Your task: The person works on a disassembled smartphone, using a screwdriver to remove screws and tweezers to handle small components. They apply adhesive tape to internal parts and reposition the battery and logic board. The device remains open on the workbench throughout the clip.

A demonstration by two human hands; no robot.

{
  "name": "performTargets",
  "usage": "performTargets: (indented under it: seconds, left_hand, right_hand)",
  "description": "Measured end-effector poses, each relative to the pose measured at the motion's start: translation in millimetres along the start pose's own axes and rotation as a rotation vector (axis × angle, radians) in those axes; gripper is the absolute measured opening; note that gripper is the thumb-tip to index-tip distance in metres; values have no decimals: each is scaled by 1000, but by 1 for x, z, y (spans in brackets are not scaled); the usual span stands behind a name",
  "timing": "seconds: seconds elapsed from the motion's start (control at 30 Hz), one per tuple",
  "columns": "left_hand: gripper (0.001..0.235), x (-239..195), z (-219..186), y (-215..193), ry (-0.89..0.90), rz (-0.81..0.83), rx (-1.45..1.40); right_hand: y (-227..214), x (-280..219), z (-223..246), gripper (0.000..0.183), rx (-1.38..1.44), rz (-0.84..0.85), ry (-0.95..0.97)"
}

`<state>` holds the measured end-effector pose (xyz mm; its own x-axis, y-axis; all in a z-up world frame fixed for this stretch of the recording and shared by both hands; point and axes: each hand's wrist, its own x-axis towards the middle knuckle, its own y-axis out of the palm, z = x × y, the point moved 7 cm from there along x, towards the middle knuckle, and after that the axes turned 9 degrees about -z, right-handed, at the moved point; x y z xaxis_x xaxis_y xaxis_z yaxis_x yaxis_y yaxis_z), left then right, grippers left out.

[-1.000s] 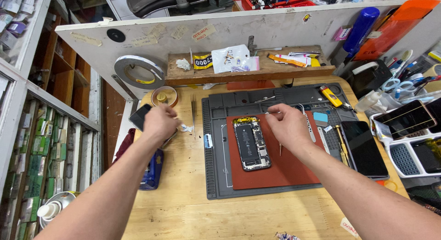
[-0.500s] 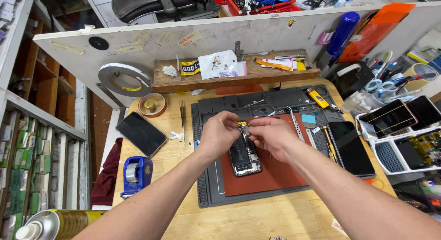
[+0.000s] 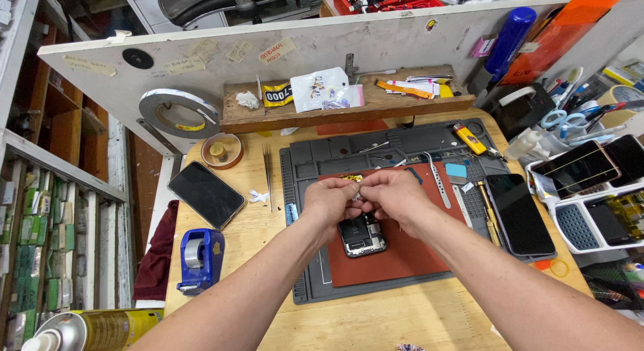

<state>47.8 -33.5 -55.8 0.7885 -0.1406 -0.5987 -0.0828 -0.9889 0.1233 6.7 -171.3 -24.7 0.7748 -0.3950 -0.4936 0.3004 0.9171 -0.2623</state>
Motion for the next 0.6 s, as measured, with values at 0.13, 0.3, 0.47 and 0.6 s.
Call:
performTargets:
  seconds: [0.13,0.3,0.47,0.6]
  left_hand:
    - [22,-3,2,-6,138,-41,240]
    - [47,-12,4,6,158,17,394]
    - [58,-17,0,10,151,53,537]
    - [62,-17,-2,10,134,52,596]
  right_hand:
    - [-9,11,21,24,-393,-226,-158]
    - [0,41,29,19,-775,-287,-355]
    - [0,56,18,14,-757,-299,-401]
    - [0,48,22,13,-739,-274,-412]
